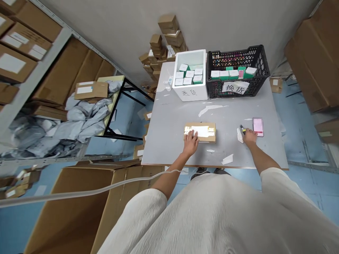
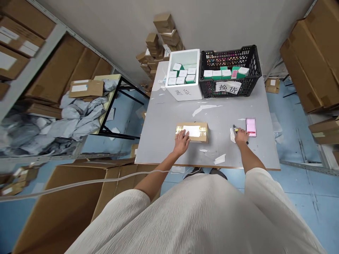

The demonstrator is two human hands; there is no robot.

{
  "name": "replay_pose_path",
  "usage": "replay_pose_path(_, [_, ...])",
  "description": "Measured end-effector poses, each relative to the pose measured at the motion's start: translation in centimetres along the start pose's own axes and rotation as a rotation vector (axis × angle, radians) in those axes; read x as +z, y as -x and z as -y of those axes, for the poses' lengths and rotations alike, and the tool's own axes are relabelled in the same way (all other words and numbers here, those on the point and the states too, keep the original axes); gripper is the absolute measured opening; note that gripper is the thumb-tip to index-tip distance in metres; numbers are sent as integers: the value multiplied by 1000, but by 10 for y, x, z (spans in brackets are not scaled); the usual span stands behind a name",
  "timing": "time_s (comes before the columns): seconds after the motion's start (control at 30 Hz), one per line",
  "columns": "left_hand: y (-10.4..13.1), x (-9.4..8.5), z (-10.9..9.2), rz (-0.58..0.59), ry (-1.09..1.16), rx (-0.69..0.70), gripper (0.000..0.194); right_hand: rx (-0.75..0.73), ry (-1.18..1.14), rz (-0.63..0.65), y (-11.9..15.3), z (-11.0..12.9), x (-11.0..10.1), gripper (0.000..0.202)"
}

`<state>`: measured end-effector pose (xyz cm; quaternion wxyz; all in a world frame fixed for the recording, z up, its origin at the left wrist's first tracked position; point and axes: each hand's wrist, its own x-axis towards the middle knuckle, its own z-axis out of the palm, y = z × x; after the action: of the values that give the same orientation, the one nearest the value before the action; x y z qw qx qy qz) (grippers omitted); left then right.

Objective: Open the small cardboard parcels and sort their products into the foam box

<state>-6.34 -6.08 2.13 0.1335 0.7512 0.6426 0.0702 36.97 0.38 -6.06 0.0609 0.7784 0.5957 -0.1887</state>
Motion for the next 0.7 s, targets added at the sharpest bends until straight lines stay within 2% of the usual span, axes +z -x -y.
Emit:
replay_pose_path(0.1, [-2, 0, -3, -2, 2, 15, 55, 86, -118, -31, 7, -6, -4, 32])
replay_pose_path(0.23, [-5, -3, -5, -15, 14, 41, 54, 109, -456, -59, 17, -3, -17, 35])
replay_pose_path(0.37, [-7, -5, -8, -25, 27, 72, 52, 42, -865, -3, 21, 20, -43, 37])
replay_pose_path(0.47, [-8, -3, -14, -47, 30, 67, 52, -73, -1082, 73, 25, 44, -70, 39])
replay_pose_path(0.53, [-9, -2, -17, -59, 31, 71, 53, -191, -1127, 179, 31, 62, -87, 45])
replay_pose_path(0.63, [-9, -4, -17, -70, 47, 122, 53, -378, -1018, 371, 45, 89, -105, 51])
replay_pose_path(0.7, [-8, -6, -14, -75, 68, 179, 52, -468, -883, 373, 54, 109, -114, 48])
